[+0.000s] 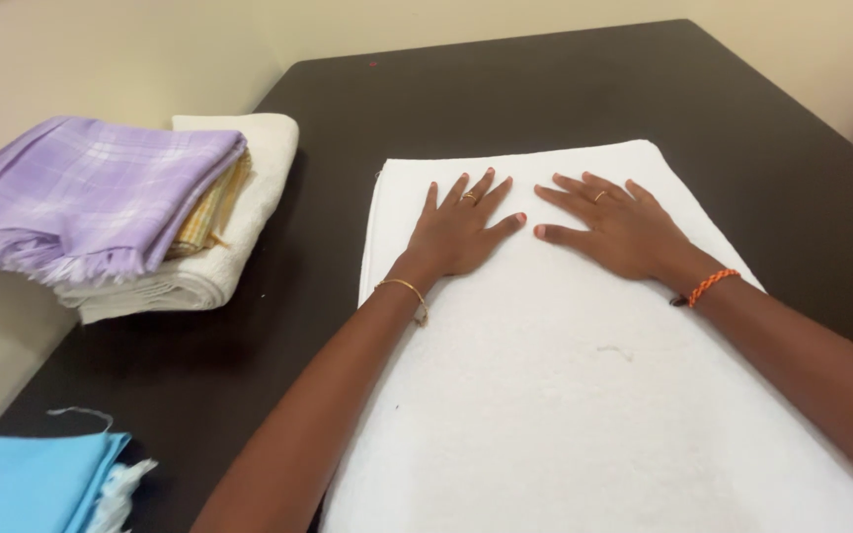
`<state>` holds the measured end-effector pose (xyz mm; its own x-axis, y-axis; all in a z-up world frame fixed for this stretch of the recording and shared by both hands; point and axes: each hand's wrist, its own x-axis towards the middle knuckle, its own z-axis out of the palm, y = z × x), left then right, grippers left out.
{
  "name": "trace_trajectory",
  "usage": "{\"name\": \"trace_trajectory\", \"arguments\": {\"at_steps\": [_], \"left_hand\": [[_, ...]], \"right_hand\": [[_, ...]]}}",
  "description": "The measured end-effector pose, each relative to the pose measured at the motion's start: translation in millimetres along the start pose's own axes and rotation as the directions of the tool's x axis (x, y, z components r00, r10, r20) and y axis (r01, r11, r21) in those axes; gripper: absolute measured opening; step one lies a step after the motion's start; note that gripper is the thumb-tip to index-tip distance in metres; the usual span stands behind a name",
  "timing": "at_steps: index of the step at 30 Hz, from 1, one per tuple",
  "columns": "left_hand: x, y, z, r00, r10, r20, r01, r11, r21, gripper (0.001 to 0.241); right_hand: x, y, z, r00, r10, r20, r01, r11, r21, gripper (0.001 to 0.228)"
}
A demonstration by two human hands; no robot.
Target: The person spreads a white towel on a dark table and smooths it out. They fold the towel in half lengthwise, then fold it again to create a compact rectangular shape, smoothing the fabric after each fold.
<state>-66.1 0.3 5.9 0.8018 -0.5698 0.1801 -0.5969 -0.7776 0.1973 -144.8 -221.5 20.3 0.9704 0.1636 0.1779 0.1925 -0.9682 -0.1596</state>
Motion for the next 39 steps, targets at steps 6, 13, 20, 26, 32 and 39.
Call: {"name": "trace_trajectory", "arguments": {"at_steps": [6, 13, 20, 26, 32, 39], "left_hand": [[-50, 4, -17, 0.997, 0.077, -0.021, -0.076, 0.996, 0.054, 0.076], [-132, 27, -47, 0.980, -0.116, 0.159, 0.101, 0.990, 0.101, 0.076], [-146, 84, -46, 0.975, -0.103, 0.198, 0.024, 0.930, 0.367, 0.069], [-151, 82, -8, 0.981, -0.191, -0.042, 0.191, 0.982, 0.004, 0.064], [-158, 96, -6, 0.895, -0.389, -0.220, 0.405, 0.913, 0.034, 0.069], [-170, 90, -32, 0.947, -0.302, -0.107, 0.304, 0.953, 0.001, 0.062]], "right_hand": [[-1, -3, -6, 0.997, 0.080, -0.018, -0.081, 0.996, -0.046, 0.083], [-1, -21, -14, 0.987, 0.159, -0.018, -0.157, 0.939, -0.308, 0.082], [-20, -67, 10, 0.968, -0.002, 0.251, -0.053, 0.976, 0.211, 0.056], [-100, -102, 4, 0.995, 0.066, -0.080, -0.066, 0.998, 0.005, 0.061], [-131, -89, 10, 0.984, 0.166, -0.067, -0.166, 0.986, 0.004, 0.069], [-152, -92, -18, 0.965, 0.261, 0.037, -0.261, 0.965, 0.000, 0.078]]}}
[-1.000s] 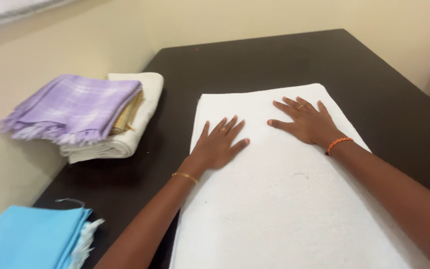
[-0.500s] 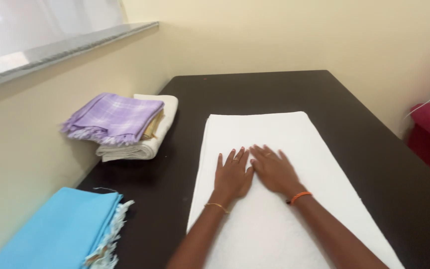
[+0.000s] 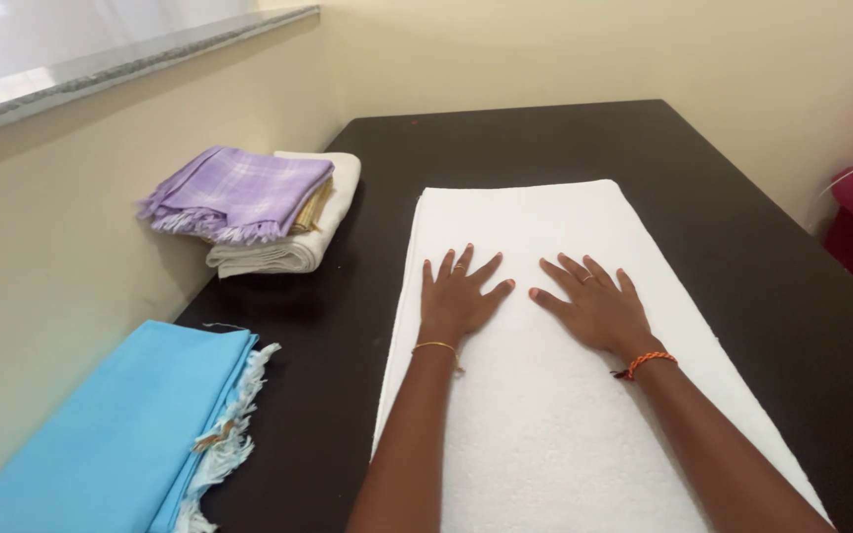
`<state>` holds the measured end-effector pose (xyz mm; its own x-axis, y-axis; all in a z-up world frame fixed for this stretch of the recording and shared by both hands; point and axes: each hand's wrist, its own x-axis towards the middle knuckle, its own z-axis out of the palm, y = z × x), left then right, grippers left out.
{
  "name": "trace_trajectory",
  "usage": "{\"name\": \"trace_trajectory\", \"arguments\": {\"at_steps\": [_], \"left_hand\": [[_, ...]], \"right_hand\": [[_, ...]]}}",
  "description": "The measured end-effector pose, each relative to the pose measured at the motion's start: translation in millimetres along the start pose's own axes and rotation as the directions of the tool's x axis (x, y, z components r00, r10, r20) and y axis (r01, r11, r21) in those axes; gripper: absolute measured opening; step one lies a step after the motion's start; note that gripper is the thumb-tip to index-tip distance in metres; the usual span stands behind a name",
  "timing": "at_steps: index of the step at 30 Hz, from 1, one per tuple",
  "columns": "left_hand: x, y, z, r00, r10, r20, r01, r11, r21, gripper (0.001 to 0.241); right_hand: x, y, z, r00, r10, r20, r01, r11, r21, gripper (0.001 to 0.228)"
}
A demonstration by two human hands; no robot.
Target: The person spreads a white towel on a dark table and smooths it out. They fold the towel in half lengthwise, then fold it again to create a compact rectangular shape, smoothing the fabric after each fold.
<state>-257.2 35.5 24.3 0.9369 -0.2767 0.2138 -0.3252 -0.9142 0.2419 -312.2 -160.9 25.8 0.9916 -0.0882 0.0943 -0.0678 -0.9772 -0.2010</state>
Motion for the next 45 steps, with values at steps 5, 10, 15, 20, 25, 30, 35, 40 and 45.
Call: {"name": "trace_trajectory", "arguments": {"at_steps": [5, 10, 15, 20, 25, 30, 35, 40, 45], "left_hand": [[12, -4, 3, 1.000, 0.019, 0.021, -0.018, 1.000, -0.020, 0.069], [28, -5, 5, 1.000, 0.001, 0.015, 0.000, 0.999, -0.042, 0.072], [52, -8, 12, 0.999, -0.013, 0.029, 0.015, 0.999, -0.040, 0.073], [79, -13, 20, 1.000, -0.006, 0.030, 0.006, 1.000, -0.010, 0.072], [105, -20, 24, 1.000, -0.008, 0.030, 0.008, 1.000, 0.000, 0.073], [132, -33, 26, 0.998, 0.003, 0.069, -0.004, 1.000, 0.007, 0.075], [152, -53, 36, 0.978, -0.208, -0.026, 0.207, 0.978, -0.034, 0.078], [170, -53, 58, 0.981, -0.186, -0.048, 0.188, 0.981, 0.044, 0.075], [173, 1, 65, 0.975, -0.201, 0.090, 0.197, 0.979, 0.057, 0.074]], "right_hand": [[8, 5, -6, 0.997, 0.076, -0.001, -0.076, 0.997, 0.013, 0.085], [28, 14, -6, 0.995, 0.102, -0.002, -0.102, 0.995, 0.006, 0.086], [54, 17, 0, 0.994, 0.110, -0.011, -0.110, 0.994, 0.011, 0.086], [81, 20, 2, 0.995, 0.092, -0.024, -0.091, 0.996, 0.015, 0.085], [107, 23, 1, 0.997, 0.070, -0.028, -0.069, 0.997, 0.025, 0.085], [146, 45, 12, 0.994, 0.090, -0.056, -0.088, 0.996, 0.032, 0.088], [155, 58, 9, 0.955, 0.250, -0.159, -0.239, 0.967, 0.085, 0.088], [171, 69, 18, 0.962, 0.214, -0.168, -0.209, 0.977, 0.044, 0.087], [172, 66, 18, 0.965, 0.212, -0.156, -0.211, 0.977, 0.021, 0.086]]}}
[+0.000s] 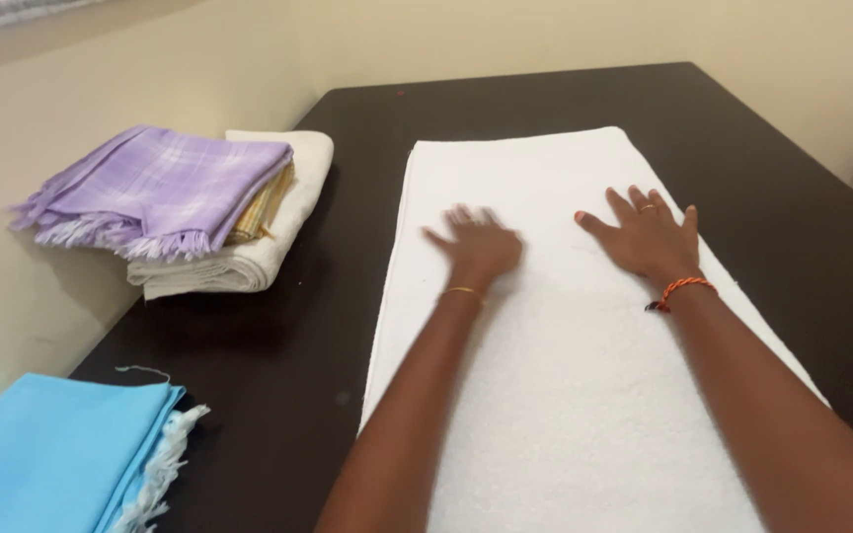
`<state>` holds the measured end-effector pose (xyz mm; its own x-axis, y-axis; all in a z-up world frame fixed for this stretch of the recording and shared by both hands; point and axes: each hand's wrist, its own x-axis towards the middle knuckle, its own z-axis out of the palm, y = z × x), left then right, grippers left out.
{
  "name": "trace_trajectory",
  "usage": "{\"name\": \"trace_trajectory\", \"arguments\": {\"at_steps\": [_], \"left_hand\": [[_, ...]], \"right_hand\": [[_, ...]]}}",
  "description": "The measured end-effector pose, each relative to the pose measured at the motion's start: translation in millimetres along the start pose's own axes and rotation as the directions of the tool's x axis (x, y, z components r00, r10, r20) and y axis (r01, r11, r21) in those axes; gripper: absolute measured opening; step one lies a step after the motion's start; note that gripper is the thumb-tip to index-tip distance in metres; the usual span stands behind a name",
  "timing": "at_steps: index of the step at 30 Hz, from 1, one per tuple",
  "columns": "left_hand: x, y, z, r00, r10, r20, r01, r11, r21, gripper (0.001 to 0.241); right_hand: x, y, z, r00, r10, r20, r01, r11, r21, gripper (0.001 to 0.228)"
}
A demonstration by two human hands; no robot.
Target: The person spreads a white towel on a dark table and smooths it out. They fold the towel in half lengthwise, then fold it again to create a compact rectangular shape, smoothing the fabric after each fold.
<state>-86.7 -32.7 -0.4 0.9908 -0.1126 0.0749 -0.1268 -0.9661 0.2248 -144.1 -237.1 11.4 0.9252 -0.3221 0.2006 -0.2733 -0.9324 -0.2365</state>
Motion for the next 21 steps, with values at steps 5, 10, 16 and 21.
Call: {"name": "trace_trajectory", "arguments": {"at_steps": [5, 10, 16, 21], "left_hand": [[-54, 49, 3, 0.968, 0.251, 0.001, -0.251, 0.967, -0.048, 0.065], [-43, 40, 1, 0.962, 0.271, 0.038, -0.271, 0.962, -0.026, 0.062], [-36, 36, 3, 0.962, 0.271, 0.040, -0.271, 0.963, -0.006, 0.062], [-31, 34, 7, 0.960, 0.281, 0.025, -0.280, 0.960, -0.008, 0.062]], "right_hand": [[13, 12, 15, 0.999, -0.046, 0.002, 0.047, 0.998, -0.045, 0.076], [3, 8, 13, 0.965, -0.257, 0.052, 0.260, 0.963, -0.075, 0.063], [-38, -7, 1, 0.937, -0.338, 0.091, 0.345, 0.935, -0.077, 0.063], [-84, -2, -7, 0.901, -0.419, 0.113, 0.428, 0.902, -0.064, 0.071]]}}
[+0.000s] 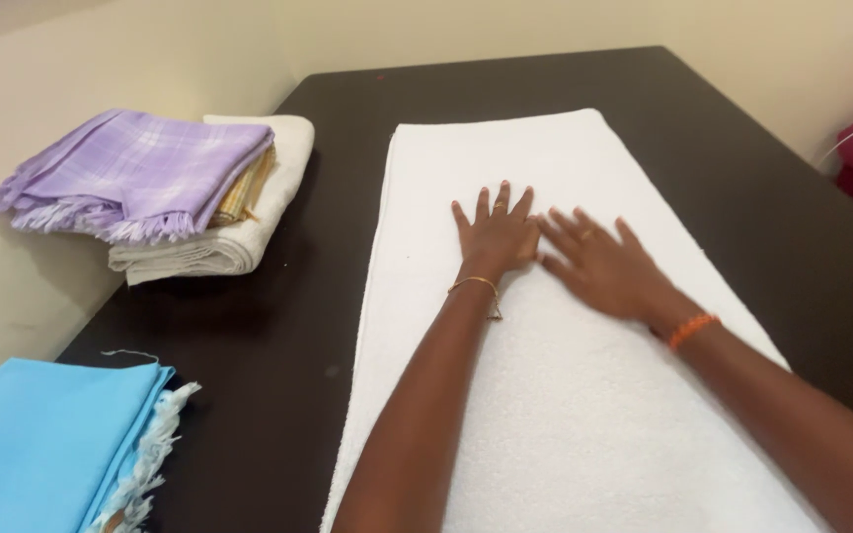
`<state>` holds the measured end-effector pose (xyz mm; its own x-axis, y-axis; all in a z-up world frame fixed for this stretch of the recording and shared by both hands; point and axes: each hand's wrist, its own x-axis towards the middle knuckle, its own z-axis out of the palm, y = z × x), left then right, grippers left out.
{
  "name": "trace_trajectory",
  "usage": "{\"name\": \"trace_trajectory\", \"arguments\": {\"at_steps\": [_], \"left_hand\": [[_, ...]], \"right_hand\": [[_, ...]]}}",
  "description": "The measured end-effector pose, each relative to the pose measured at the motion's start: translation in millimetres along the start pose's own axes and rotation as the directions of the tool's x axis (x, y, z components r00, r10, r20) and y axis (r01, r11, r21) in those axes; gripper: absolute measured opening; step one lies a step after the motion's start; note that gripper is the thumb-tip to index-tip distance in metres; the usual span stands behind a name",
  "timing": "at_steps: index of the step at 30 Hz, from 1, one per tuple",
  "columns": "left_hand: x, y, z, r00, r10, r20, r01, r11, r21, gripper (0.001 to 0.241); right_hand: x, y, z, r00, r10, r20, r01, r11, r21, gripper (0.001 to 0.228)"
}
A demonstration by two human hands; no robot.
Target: The person spreads a white towel on a dark table and smooths it out. They fold the towel in half lengthwise, then fold it again to create a compact rectangular shape, smoothing the fabric after each fold.
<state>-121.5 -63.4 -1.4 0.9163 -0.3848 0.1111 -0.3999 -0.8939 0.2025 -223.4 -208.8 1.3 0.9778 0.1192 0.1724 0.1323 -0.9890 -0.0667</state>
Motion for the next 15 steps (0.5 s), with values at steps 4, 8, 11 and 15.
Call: {"name": "trace_trajectory", "arguments": {"at_steps": [4, 8, 11, 15], "left_hand": [[2, -3, 3, 1.000, 0.012, -0.011, -0.013, 0.999, -0.041, 0.063], [-2, -2, 1, 1.000, -0.004, -0.021, 0.002, 0.997, -0.073, 0.062], [-10, 1, -9, 1.000, 0.001, -0.004, -0.001, 0.997, -0.074, 0.063], [-17, 9, -3, 1.000, -0.007, 0.016, 0.009, 0.997, -0.072, 0.065]], "right_hand": [[-61, -22, -21, 0.989, -0.120, 0.086, 0.117, 0.992, 0.044, 0.080], [-127, -40, -47, 0.956, -0.226, 0.185, 0.219, 0.974, 0.055, 0.086], [-163, -28, -37, 0.953, -0.257, 0.162, 0.258, 0.966, 0.016, 0.075], [-165, -30, -49, 0.962, -0.199, 0.190, 0.198, 0.980, 0.022, 0.077]]}}
